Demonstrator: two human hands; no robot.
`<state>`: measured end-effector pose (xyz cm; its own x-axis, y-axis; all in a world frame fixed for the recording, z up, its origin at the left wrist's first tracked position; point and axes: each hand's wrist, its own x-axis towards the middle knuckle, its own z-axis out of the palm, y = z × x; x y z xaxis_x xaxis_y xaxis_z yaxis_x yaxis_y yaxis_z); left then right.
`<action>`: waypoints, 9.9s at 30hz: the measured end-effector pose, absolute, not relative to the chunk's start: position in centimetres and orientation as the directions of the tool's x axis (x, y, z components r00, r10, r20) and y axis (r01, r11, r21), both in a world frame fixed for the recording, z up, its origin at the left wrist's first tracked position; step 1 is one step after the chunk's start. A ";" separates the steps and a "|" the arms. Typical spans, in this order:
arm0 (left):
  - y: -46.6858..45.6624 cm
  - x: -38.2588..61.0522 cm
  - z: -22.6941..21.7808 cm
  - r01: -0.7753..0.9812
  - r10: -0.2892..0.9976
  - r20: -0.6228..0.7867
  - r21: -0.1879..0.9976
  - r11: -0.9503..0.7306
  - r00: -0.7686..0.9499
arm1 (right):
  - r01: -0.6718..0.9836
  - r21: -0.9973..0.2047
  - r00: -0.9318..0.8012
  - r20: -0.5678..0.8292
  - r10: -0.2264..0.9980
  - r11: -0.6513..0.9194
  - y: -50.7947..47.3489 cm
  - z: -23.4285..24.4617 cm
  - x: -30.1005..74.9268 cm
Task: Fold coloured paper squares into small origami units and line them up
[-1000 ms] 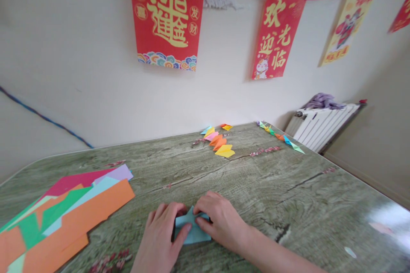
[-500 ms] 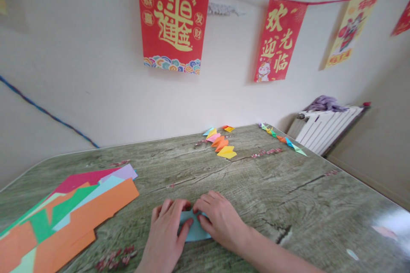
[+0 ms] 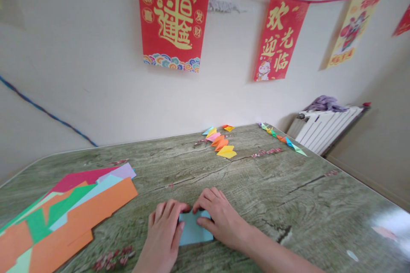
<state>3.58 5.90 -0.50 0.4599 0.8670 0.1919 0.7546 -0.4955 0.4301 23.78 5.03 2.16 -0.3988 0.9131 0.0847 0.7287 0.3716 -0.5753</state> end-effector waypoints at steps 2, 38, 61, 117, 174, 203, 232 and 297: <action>5.8 3.3 -0.6 0.755 0.860 0.206 0.414 -0.509 0.467 | 0.717 -0.584 -0.410 0.088 0.908 0.381 5.0 2.2 23.9; 5.4 4.0 0.8 0.175 0.903 0.077 0.971 -0.165 0.422 | 0.428 -0.809 -0.328 0.278 0.903 0.404 3.6 2.7 23.3; 5.1 3.9 0.1 0.599 0.843 0.247 0.610 -0.518 0.478 | 0.661 -0.654 -0.359 0.153 0.920 0.367 5.1 2.3 24.8; 6.2 5.1 0.4 0.631 0.881 0.233 0.624 -0.461 0.412 | 0.831 -0.346 -0.381 0.213 0.900 0.434 5.2 1.1 23.0; 4.9 4.2 1.2 0.715 0.809 0.212 0.384 -0.585 0.548 | 0.704 -0.339 -0.618 0.140 0.773 0.624 4.8 3.2 24.6; 6.6 6.0 0.6 0.146 0.990 0.077 0.985 -0.094 0.116 | 0.566 -0.714 -0.347 0.246 0.905 0.411 5.8 1.7 24.6; 4.3 6.8 1.5 0.197 0.956 0.096 0.968 -0.154 0.275 | 0.419 -0.851 -0.263 0.221 0.939 0.317 4.3 2.2 23.9; 3.7 7.5 2.1 0.142 0.985 0.105 0.982 -0.125 0.137 | 0.402 -0.677 -0.335 0.518 0.787 0.617 4.1 3.1 25.0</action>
<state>7.46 3.68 2.14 0.1365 0.9850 0.1054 0.1416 -0.1247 0.9820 25.01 4.13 3.10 -0.3353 0.7868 0.5182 0.4021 0.6169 -0.6765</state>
